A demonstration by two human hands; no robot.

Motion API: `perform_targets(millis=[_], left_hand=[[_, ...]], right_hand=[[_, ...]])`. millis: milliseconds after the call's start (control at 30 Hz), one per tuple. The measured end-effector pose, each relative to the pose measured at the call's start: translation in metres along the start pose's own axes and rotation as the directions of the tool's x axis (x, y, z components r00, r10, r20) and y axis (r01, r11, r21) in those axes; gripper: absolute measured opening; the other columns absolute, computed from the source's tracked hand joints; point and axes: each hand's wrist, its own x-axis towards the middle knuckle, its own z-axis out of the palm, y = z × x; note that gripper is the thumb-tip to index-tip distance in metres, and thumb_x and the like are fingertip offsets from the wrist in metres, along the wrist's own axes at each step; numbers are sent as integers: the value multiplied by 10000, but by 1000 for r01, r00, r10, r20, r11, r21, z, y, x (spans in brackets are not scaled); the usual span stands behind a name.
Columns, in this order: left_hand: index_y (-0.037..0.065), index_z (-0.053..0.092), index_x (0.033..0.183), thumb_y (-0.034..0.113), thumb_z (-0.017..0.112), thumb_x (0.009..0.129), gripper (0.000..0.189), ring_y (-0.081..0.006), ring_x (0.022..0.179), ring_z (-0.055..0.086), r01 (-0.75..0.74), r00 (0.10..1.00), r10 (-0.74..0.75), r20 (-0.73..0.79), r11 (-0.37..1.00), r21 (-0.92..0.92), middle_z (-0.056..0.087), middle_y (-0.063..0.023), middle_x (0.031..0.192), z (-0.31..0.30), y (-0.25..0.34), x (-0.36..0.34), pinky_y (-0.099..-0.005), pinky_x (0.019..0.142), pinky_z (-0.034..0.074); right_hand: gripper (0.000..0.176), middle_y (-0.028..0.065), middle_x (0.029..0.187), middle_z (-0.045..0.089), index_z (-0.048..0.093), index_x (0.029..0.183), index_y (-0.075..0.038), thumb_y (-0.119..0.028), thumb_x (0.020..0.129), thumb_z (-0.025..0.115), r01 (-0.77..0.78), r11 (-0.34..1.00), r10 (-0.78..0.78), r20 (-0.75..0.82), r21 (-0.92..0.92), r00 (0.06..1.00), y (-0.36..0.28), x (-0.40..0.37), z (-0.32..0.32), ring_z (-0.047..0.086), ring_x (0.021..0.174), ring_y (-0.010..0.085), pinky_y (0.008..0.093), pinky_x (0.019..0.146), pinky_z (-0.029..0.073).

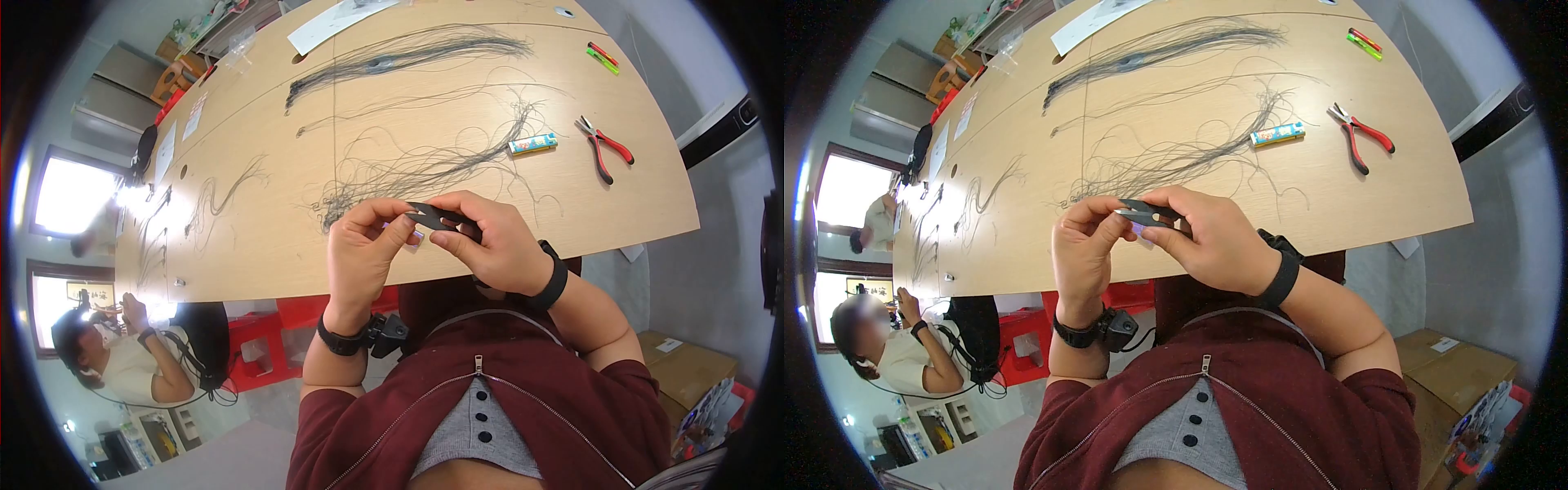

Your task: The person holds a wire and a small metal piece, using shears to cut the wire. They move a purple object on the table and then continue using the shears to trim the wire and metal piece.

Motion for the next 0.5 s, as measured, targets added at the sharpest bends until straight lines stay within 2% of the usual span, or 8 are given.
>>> perform_targets(millis=[200,300,400,500], left_hand=[[-48,583,881,2,602,806,93,-109,639,574,21,1000,-22,-21,999,-38,607,-72,750,1,-1,-1,-218,593,479],[-50,581,882,1,602,805,95,-111,637,573,31,999,-32,-29,998,-52,607,-70,740,2,-1,-1,-218,591,478],[-51,579,884,2,604,805,98,-113,632,573,21,999,-23,-26,998,-52,608,-72,740,1,-1,-1,-220,588,479],[-52,579,885,6,605,806,101,-113,632,573,19,999,-21,-27,999,-50,609,-74,743,0,-1,-1,-222,585,480]], right_hand=[[282,61,831,591,543,1062,2,-94,807,612,-47,999,48,24,-7,999,-6,2,-2,504,671,75,204,604,417],[266,64,821,590,550,1048,1,-94,807,610,63,995,-65,-24,-82,998,3,1,0,502,653,88,214,592,415],[255,67,800,584,554,1038,-2,-96,807,608,40,999,-41,-33,-5,999,1,0,1,495,631,98,218,581,409],[258,69,785,579,553,1039,-3,-98,806,609,15,1000,-14,15,-21,1000,-8,1,-2,489,619,105,213,579,406]])
